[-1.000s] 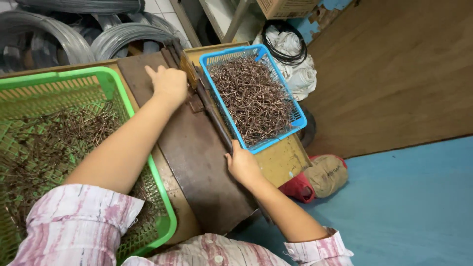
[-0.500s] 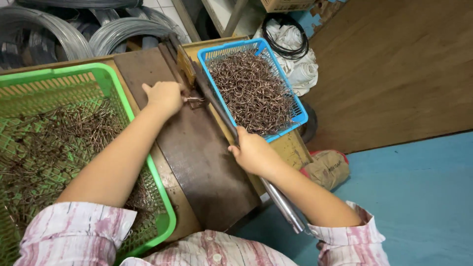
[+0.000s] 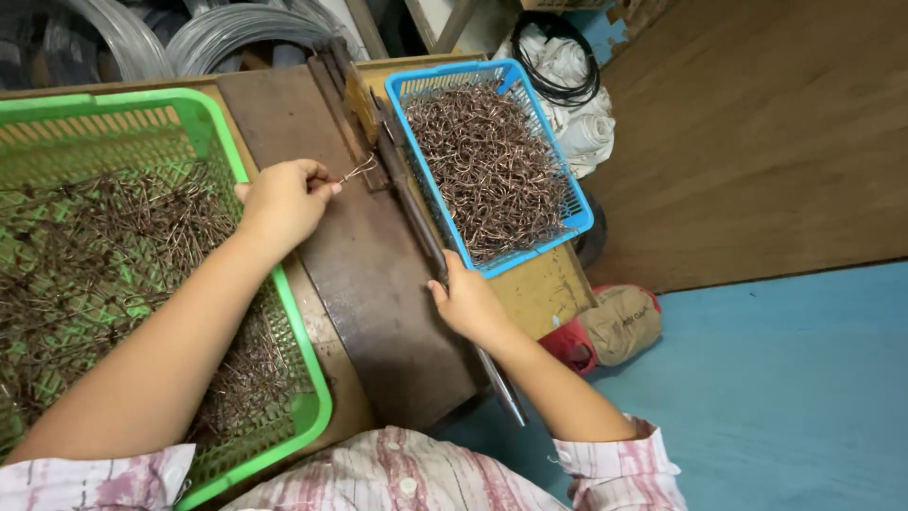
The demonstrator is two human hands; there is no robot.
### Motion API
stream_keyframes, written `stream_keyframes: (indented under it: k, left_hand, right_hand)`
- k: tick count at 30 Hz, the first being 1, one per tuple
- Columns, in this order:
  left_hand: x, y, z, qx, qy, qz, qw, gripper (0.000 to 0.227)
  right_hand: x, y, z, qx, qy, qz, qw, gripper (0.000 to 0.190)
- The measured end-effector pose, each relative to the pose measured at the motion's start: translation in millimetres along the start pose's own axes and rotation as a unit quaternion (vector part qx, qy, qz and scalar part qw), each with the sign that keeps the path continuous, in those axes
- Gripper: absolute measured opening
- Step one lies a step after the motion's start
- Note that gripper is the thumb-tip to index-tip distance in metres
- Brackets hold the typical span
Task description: Processing small metal nails by picking them from a basket, placing them in a manual cutter, and sorting them into another basket.
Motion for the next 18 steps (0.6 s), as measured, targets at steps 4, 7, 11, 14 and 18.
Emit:
stream_keyframes:
  k: [4, 7, 11, 14, 18]
  left_hand:
    - [3, 0, -4, 0.023, -0.010, 0.006, 1.000, 0.022]
    - [15, 12, 4, 0.048, -0.018, 0.048, 0.998, 0.024]
    - [15, 10, 4, 0.064, -0.011, 0.112, 0.992, 0.032]
    - [-8, -12, -6, 0.065, 0.040, 0.178, 0.981, 0.038]
    - [-11, -15, -5, 0.081, 0.151, 0.284, 0.944, 0.042]
  right_hand:
    - [16, -10, 10, -0.007, -0.020, 0.003, 1.000, 0.052]
    - [22, -16, 16, -0.009, -0.030, 0.010, 0.999, 0.048]
    - [24, -17, 18, -0.001, -0.038, -0.006, 0.999, 0.044]
    - [27, -18, 22, 0.002, -0.043, -0.014, 0.999, 0.041]
    - [30, -21, 26, -0.005, -0.055, -0.030, 0.998, 0.038]
Point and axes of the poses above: each hand's wrist, its own z-axis towards the middle knuckle, its own x-axis out of the palm, y = z × x, the point moved 2 cm from there along z, towards the middle knuckle, and after that the axes turned 6 degrees about x, right-handed, at the moved point
